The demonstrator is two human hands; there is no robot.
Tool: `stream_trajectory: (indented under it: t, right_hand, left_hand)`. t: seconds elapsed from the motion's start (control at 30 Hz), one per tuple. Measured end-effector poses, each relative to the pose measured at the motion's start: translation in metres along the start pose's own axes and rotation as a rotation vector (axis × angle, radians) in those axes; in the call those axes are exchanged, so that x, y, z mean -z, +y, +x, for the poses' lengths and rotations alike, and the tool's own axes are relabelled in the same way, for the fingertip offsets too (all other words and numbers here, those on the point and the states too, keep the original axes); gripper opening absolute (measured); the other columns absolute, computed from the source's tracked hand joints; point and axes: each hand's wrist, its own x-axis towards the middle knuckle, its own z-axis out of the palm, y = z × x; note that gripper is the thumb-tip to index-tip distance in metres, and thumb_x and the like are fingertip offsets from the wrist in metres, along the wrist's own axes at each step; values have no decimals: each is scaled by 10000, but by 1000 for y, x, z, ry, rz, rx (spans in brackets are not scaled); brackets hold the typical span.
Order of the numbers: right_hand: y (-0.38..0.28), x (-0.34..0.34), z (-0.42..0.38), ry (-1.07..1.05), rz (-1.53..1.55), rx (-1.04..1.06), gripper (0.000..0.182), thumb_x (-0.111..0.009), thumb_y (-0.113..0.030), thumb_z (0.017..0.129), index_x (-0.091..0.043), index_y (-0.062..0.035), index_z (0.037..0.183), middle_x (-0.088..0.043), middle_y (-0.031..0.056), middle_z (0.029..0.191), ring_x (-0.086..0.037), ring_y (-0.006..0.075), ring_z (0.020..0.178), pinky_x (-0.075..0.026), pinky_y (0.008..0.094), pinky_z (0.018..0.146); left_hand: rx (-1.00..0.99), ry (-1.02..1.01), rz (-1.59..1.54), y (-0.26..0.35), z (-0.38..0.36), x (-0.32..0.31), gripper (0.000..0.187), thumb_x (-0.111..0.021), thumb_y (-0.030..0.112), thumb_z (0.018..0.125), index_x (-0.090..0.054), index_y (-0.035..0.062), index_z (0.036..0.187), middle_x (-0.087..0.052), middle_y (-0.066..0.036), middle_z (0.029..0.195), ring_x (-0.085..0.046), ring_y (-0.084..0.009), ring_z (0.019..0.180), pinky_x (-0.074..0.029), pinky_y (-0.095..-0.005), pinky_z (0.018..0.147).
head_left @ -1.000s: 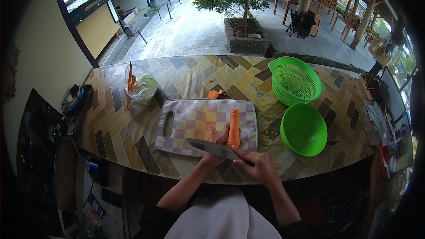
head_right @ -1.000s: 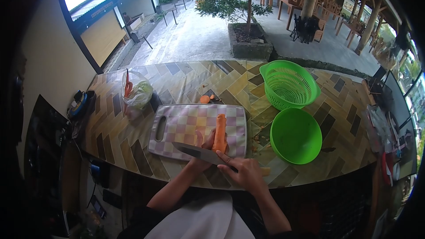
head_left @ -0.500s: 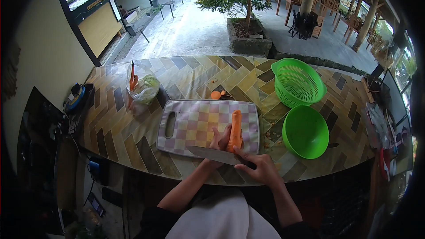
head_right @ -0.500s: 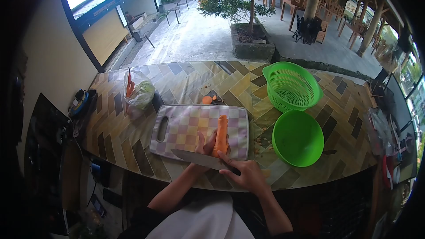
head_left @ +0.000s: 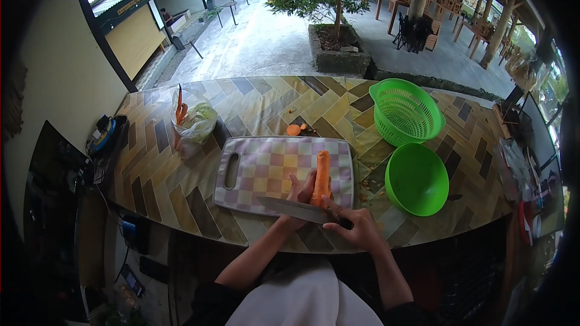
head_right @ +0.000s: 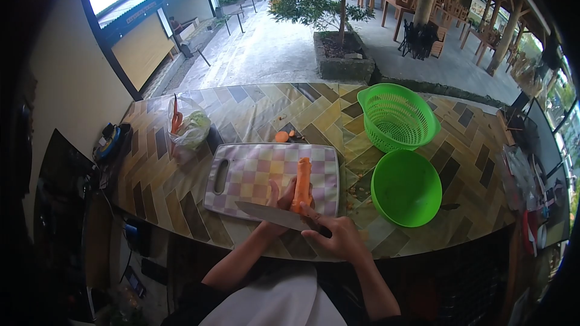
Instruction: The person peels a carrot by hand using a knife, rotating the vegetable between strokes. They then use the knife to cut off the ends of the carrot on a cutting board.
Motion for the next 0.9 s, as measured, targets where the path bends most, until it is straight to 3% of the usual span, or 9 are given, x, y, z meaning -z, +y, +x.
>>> stream_trajectory:
  t: [0.17,0.27,0.33,0.4,0.47,0.53,0.7,0.87,0.9]
  right_hand:
    - [6,-3,2,5,41,69,634,-694,-437,851,-458,-317,1427,-704,169,880,-689,355,790,-527,394,730]
    - [10,-7,3,7,20,70,589,-678,-434,864,-488,-305,1407,-706,169,898,-687,354,822,-531,386,742]
    - [7,-3,5,-19,-13,19,552,-666,-431,875,-514,-297,1388,-706,167,896,-685,351,840,-531,384,749]
    - [3,-1,5,-16,-50,-4,519,-657,-426,884,-536,-290,1371,-706,167,889,-684,348,844,-529,382,753]
    - [-1,-3,6,13,-89,-1,491,-651,-419,892,-556,-286,1354,-704,167,875,-684,345,833,-527,381,752]
    - [2,-6,6,63,9,52,528,-661,-424,884,-531,-288,1377,-699,168,845,-682,351,794,-524,384,738]
    - [3,-5,2,23,98,-29,633,-691,-430,860,-455,-292,1431,-700,184,877,-683,369,819,-527,389,726]
    - [5,-9,6,27,17,27,653,-700,-421,855,-442,-289,1440,-696,194,908,-683,366,834,-529,390,722]
    - [6,-11,6,51,1,51,652,-701,-417,854,-443,-290,1439,-696,194,908,-683,366,831,-528,392,722]
  left_hand:
    - [38,46,7,2,-1,-3,913,-115,784,886,-229,122,1504,-482,-100,1261,-493,-219,1126,-403,-347,985]
    - [17,-78,-66,2,-2,5,799,-236,679,961,-221,91,1502,-483,-98,1300,-487,-223,1191,-298,-434,1078]
    - [-81,-17,1025,9,-3,-2,723,-336,558,989,-215,63,1502,-484,-95,1325,-471,-217,1242,-159,-499,1116]
    - [-247,22,1622,9,-2,-1,680,-418,443,996,-210,37,1500,-486,-92,1340,-455,-207,1284,-31,-543,1126]
    - [-414,32,1726,-3,-2,16,666,-448,380,993,-206,22,1500,-486,-91,1345,-443,-199,1303,34,-554,1118]
    - [-444,60,1846,-9,-2,27,661,-412,406,1008,-201,26,1505,-479,-93,1352,-441,-204,1299,-7,-538,1132]
    - [-112,71,832,-9,0,19,677,-498,306,977,-181,7,1495,-495,-153,1377,-529,-319,1225,-74,-527,1167]
    - [-18,92,149,2,-4,-13,764,-119,618,995,-186,71,1523,-473,-104,1262,-476,-203,1141,-334,-371,1072]
    - [-36,70,217,1,-4,-10,757,-127,615,997,-179,76,1525,-474,-101,1259,-477,-201,1142,-336,-365,1069]
